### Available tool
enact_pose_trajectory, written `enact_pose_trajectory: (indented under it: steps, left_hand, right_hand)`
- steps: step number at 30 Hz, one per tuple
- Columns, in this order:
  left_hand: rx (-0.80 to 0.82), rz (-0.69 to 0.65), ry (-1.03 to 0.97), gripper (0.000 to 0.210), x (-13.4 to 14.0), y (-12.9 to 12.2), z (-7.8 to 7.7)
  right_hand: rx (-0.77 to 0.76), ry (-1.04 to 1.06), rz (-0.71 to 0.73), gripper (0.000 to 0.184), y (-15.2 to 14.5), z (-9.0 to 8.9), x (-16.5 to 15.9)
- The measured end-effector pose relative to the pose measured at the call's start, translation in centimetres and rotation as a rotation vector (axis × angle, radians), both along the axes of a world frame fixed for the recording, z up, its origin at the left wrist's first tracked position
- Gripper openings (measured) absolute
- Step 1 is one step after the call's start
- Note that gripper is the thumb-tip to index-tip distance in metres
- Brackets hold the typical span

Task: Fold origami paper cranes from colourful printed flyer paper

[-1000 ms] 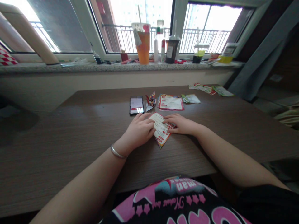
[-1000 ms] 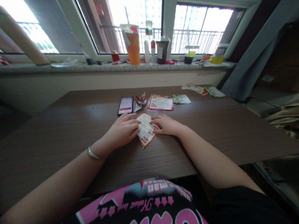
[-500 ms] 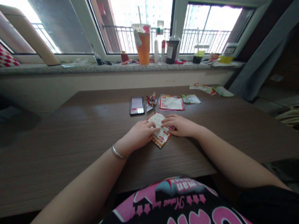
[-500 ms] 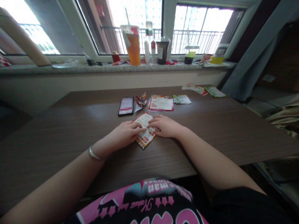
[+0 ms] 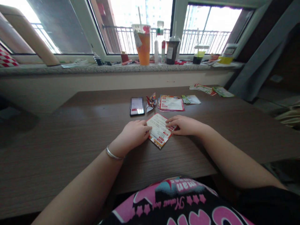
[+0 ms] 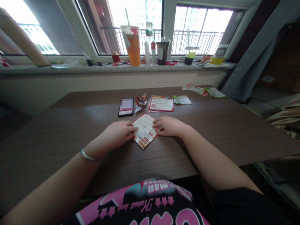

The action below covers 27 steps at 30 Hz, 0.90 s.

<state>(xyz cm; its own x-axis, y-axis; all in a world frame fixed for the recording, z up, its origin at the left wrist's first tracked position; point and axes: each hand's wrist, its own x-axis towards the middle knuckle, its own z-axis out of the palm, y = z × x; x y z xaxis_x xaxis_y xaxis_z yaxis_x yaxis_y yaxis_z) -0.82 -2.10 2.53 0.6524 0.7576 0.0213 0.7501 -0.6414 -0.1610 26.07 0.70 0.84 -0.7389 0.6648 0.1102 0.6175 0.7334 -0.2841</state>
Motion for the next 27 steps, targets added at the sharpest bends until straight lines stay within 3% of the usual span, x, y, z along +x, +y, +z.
enact_pose_trajectory:
  steps: [7, 18, 27]
  left_hand:
    - [-0.018, 0.110, 0.050, 0.030, -1.0, 0.2, 0.7]
    - [-0.062, 0.162, 0.064, 0.031, -2.0, 0.4, 1.5]
    - [-0.034, 0.173, 0.049, 0.029, -2.5, 1.0, 0.5]
  right_hand:
    - [-0.002, -0.052, 0.013, 0.032, 0.1, 0.4, 0.5]
    - [0.038, -0.072, 0.036, 0.027, -0.1, 0.9, 0.1]
    - [0.031, -0.048, -0.026, 0.027, 0.7, 0.2, 0.8]
